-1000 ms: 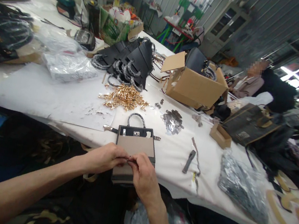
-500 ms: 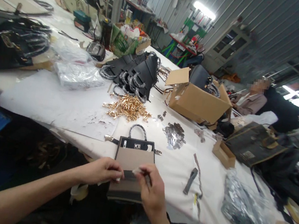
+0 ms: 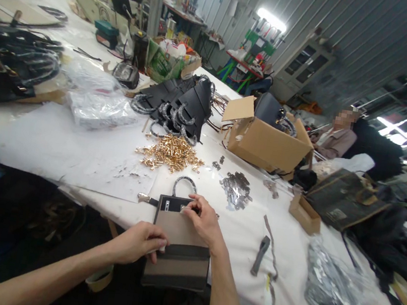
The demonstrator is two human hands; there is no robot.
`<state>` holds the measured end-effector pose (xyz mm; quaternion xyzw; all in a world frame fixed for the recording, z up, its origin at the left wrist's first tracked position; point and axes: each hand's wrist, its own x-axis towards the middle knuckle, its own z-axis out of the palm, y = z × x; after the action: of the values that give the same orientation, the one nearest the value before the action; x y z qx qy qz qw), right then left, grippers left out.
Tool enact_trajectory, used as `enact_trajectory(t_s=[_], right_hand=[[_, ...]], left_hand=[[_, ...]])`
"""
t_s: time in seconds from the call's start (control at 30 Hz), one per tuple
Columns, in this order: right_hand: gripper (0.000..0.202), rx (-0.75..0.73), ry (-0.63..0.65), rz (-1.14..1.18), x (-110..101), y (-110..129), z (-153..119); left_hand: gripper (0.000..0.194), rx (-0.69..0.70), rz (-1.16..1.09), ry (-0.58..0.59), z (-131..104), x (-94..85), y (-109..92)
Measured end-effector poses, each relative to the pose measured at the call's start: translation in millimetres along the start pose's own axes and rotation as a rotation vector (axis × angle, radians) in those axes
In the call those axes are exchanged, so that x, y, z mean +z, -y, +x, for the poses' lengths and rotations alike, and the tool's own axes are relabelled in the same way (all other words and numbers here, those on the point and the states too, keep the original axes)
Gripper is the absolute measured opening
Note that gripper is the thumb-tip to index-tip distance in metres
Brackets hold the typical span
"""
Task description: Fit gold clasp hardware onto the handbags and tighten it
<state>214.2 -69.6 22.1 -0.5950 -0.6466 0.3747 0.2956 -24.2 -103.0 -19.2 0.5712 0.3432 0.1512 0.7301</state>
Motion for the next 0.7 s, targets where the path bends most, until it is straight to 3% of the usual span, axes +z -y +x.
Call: enact_trajectory(t_s=[0.3,0.47,0.6,0.7], right_hand=[[0.028,-0.089,-0.102,-0.184,9.9,-8.0,0.6],[0.044,-0.085,-0.137,-0.178,6.8,-5.4,4.7],[0.024,0.014,-0.072,-0.132,5.0,-9.0,19.4],[0.015,0.029,-0.107,-0.116,10.5,-12.6,25.7]], left_hand=[[0.036,0.001,-0.037,0.003,-0.9,-1.1,-4.2],[0.036,-0.012,-0.041,0.002,-1.4,-0.3,-6.4],[0.035,-0.011,-0.029,0.000,-2.5,-1.1,-7.5],[0.035,-0.007,-0.030,0.008,-1.6,-1.4,-3.8]])
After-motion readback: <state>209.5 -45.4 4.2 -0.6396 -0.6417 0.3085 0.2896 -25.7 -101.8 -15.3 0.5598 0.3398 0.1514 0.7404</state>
